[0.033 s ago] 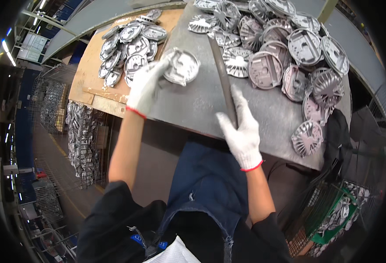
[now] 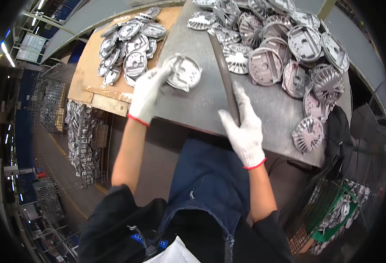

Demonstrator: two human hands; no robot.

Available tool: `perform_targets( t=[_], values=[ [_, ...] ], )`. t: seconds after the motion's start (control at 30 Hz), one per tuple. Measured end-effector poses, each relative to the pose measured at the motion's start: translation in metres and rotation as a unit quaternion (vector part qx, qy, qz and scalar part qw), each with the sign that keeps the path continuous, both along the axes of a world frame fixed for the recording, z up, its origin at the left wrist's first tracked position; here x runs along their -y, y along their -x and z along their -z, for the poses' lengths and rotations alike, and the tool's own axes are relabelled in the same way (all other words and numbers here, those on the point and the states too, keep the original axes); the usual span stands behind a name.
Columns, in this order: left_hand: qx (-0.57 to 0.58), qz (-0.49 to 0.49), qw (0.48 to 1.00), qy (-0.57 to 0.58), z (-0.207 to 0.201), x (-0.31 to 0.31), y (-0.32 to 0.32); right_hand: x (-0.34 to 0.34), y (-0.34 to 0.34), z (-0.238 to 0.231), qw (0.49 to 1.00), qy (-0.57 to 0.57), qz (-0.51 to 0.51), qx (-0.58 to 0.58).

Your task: The person files metal parts with a metal file and stacks the processed parts on a board by hand.

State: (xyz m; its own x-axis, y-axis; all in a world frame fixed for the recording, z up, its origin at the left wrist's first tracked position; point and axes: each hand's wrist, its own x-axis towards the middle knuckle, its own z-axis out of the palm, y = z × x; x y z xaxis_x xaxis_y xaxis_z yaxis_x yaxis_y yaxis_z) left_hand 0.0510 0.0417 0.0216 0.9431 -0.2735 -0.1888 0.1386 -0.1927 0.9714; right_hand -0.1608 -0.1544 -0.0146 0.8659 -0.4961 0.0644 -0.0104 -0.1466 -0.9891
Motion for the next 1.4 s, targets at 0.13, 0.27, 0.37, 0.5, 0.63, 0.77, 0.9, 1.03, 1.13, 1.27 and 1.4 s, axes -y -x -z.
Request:
perform_targets(
  t=[0.13, 0.27, 0.37, 0.5, 0.63, 0.77, 0.9, 1.03, 1.13, 1.27, 1.4],
  values=[
    [-0.105, 0.072, 0.992, -0.008, 0.006, -0.02, 0.084, 0.011, 0.017, 0.003, 0.988, 0.15, 0.009, -0.038],
    [-0.114, 0.157, 0.978, -0.073, -0.016, -0.034, 0.104, 0.014, 0.024, 0.014, 0.983, 0.173, 0.017, -0.056],
    [0.054, 0.144, 0.975, -0.162, -0.026, -0.04, 0.098, 0.016, 0.023, 0.023, 0.985, 0.167, 0.023, -0.038],
    [0.132, 0.046, 0.984, -0.113, -0.009, -0.024, 0.076, 0.015, 0.022, 0.027, 0.995, 0.094, 0.019, 0.002],
    [0.195, 0.071, 0.974, -0.094, 0.015, 0.005, 0.058, 0.015, 0.026, 0.021, 0.988, 0.15, 0.009, -0.033],
    [0.232, 0.102, 0.957, -0.141, 0.024, 0.027, 0.052, 0.015, 0.026, 0.018, 0.984, 0.172, 0.009, -0.041],
    [0.276, 0.106, 0.94, -0.168, 0.027, 0.039, 0.052, 0.014, 0.025, 0.017, 0.987, 0.155, 0.012, -0.046],
    [0.294, 0.097, 0.935, -0.172, 0.031, 0.048, 0.052, 0.014, 0.024, 0.016, 0.987, 0.151, 0.007, -0.05],
    [0.324, 0.083, 0.924, -0.185, 0.033, 0.051, 0.051, 0.015, 0.024, 0.015, 0.987, 0.155, 0.005, -0.047],
    [0.371, 0.078, 0.898, -0.224, 0.035, 0.051, 0.052, 0.016, 0.026, 0.017, 0.984, 0.171, 0.0, -0.043],
    [0.396, 0.051, 0.894, -0.202, 0.044, 0.051, 0.058, 0.016, 0.024, 0.014, 0.989, 0.136, -0.011, -0.055]
  ],
)
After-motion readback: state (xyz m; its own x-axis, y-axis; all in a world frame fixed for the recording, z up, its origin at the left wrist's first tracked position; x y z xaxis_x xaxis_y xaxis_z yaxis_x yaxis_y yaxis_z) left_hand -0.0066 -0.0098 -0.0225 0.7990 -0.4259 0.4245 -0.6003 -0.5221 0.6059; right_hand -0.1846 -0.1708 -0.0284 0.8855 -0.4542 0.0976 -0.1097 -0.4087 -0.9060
